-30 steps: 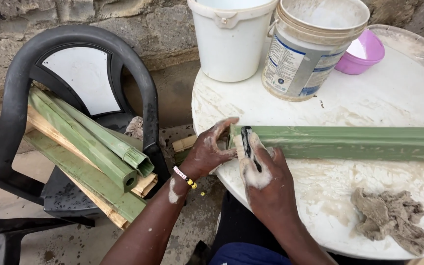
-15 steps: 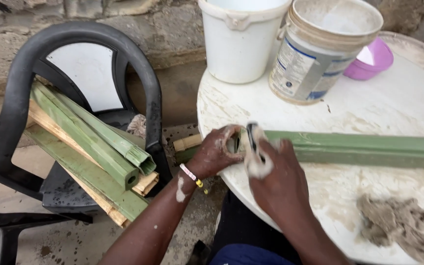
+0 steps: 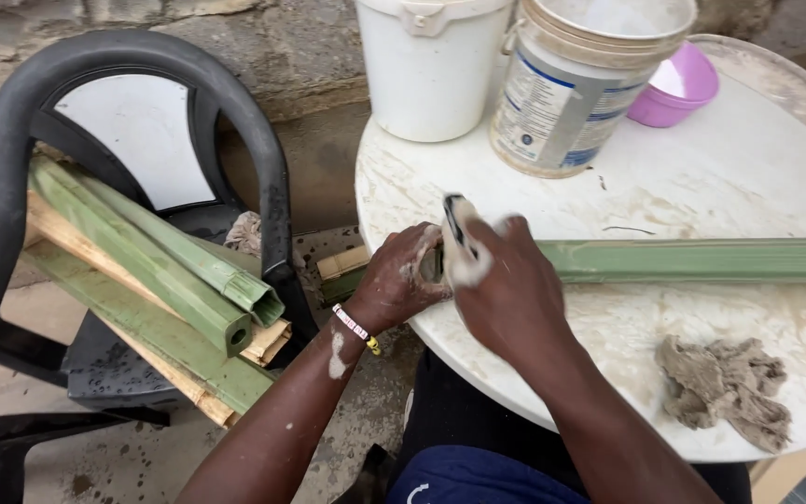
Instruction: The person cleans long green PVC channels using a soapy rag and a wire brush on a white circular table.
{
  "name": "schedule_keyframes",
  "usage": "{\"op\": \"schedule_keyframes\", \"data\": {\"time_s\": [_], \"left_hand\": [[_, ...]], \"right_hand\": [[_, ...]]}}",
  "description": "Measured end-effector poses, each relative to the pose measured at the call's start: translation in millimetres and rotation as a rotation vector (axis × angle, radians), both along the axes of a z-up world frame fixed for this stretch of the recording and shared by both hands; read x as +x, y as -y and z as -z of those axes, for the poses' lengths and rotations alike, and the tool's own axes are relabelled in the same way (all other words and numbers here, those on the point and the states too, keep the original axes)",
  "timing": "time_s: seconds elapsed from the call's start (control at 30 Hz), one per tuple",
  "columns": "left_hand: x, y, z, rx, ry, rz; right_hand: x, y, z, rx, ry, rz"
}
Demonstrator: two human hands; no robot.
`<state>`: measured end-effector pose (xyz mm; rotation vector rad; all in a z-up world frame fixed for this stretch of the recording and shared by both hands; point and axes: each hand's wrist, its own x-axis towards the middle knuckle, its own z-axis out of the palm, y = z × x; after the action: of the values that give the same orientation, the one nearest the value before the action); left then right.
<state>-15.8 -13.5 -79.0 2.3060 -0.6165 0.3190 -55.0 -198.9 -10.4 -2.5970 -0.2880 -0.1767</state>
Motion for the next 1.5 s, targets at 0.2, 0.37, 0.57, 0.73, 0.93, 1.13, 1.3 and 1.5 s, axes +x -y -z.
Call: {"op": "schedule_keyframes", "data": {"time_s": [0.2, 0.37, 0.57, 0.73, 0.93, 1.13, 1.3, 1.5], "left_hand": [[-24, 0, -17, -0.091, -0.028, 0.072], [-30, -1, -22, -0.022, -0.154, 0.136], [-19, -8, -16, 0.008, -0.199, 0.105], [-11, -10, -2, 0.119, -0.147, 0.06], [-17, -6, -10, 0.072, -0.093, 0.091], [-21, -7, -8, 0.033, -0.125, 0.097], [-17, 1, -12, 0.072, -0.037, 0.045], [-10, -5, 17, -0.215, -0.346, 0.047]], "right_hand": [[25, 29, -23, 0.229, 0.025, 0.08], [12, 36, 6, 0.332, -0.12, 0.163], [-31, 29, 18, 0.302, -0.063, 0.101], [4, -4, 11, 0.166, -0.018, 0.035], [65, 9, 67, 0.041, 0.036, -0.064], [-13, 89, 21, -0.019, 0.146, 0.045], [9, 133, -21, -0.34, -0.222, 0.501], [-34, -38, -10, -0.046, -0.118, -0.129]]}}
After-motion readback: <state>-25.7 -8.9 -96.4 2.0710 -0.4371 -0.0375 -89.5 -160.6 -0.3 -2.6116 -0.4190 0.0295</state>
